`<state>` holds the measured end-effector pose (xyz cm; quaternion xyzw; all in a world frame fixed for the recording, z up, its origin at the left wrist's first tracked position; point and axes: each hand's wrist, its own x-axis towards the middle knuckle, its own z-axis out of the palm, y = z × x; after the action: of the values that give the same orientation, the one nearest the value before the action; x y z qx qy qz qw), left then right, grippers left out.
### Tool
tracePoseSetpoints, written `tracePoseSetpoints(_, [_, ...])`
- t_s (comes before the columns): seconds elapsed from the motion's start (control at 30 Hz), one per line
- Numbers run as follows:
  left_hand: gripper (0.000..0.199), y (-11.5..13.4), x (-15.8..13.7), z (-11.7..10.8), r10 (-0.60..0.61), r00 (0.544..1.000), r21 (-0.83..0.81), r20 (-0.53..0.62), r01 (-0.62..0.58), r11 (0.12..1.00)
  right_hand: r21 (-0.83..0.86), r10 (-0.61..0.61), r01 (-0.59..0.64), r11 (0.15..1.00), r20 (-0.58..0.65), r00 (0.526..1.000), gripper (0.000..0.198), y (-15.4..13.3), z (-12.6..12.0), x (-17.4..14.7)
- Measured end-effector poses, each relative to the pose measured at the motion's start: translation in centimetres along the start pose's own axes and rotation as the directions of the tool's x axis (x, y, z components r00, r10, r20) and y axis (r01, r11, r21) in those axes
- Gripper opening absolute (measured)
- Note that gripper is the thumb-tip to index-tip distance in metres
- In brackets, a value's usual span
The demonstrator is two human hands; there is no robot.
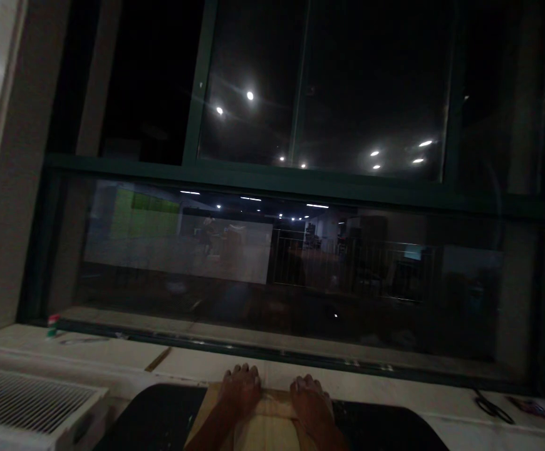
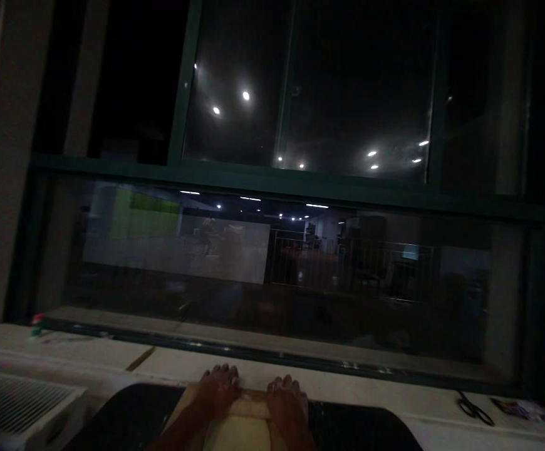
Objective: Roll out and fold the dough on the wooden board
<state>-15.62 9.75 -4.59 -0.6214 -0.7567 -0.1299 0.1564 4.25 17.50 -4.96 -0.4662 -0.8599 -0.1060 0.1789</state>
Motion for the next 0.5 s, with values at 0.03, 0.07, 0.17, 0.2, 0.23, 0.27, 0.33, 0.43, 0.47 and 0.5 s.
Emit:
tracePoseSetpoints(0.03, [0.031,0.2,-0.7,-0.3,-0.004,1.0,-0.009,-0.021,0.004,1.0,-0.006,-0.006,0.006,1.0,-0.002,1.0,0.038,-0.1,-0.3,-0.7])
tracePoseSetpoints(0.07, [0.033,0.4,-1.4,-0.6,-0.006,0.999,-0.017,-0.039,0.005,1.0,-0.009,-0.01,0.01,1.0,-0.003,1.0,0.039,-0.2,-0.5,-1.4])
tracePoseSetpoints(0.17, [0.04,0.9,-3.8,-1.3,0.012,0.997,-0.037,-0.074,-0.015,0.999,-0.008,-0.023,0.023,1.0,-0.006,1.0,0.041,-0.5,-1.4,-3.7])
tracePoseSetpoints(0.2, [0.042,1.0,-4.7,-1.6,0.031,0.997,-0.041,-0.076,-0.034,0.999,-0.006,-0.031,0.031,0.999,-0.005,0.999,0.042,-0.6,-1.6,-4.6])
tracePoseSetpoints(0.23, [0.043,1.1,-5.6,-1.8,0.055,0.996,-0.045,-0.075,-0.058,0.997,0.0,-0.038,0.038,0.999,-0.009,0.999,0.043,-0.7,-1.8,-5.5])
tracePoseSetpoints(0.27, [0.044,1.1,-6.7,-2.0,0.081,0.994,-0.049,-0.07,-0.085,0.995,0.009,-0.046,0.046,0.999,-0.02,0.999,0.044,-0.8,-1.9,-6.5])
tracePoseSetpoints(0.33, [0.046,1.0,-9.0,-2.5,0.147,0.987,-0.054,-0.067,-0.151,0.987,0.05,-0.067,0.07,0.996,-0.05,0.996,0.048,-0.9,-1.6,-8.6])
tracePoseSetpoints(0.43, [0.048,0.1,-12.6,-2.9,0.242,0.962,-0.065,-0.128,-0.252,0.966,0.124,-0.093,0.107,0.987,-0.118,0.989,0.049,-0.7,0.2,-11.6])
tracePoseSetpoints(0.47, [0.048,-0.3,-13.7,-3.0,0.267,0.951,-0.073,-0.154,-0.281,0.957,0.142,-0.087,0.108,0.984,-0.145,0.986,0.048,-0.6,1.1,-12.4])
tracePoseSetpoints(0.5, [0.049,-0.7,-14.7,-3.0,0.288,0.942,-0.08,-0.174,-0.305,0.949,0.156,-0.075,0.101,0.983,-0.169,0.983,0.047,-0.6,2.1,-13.1])
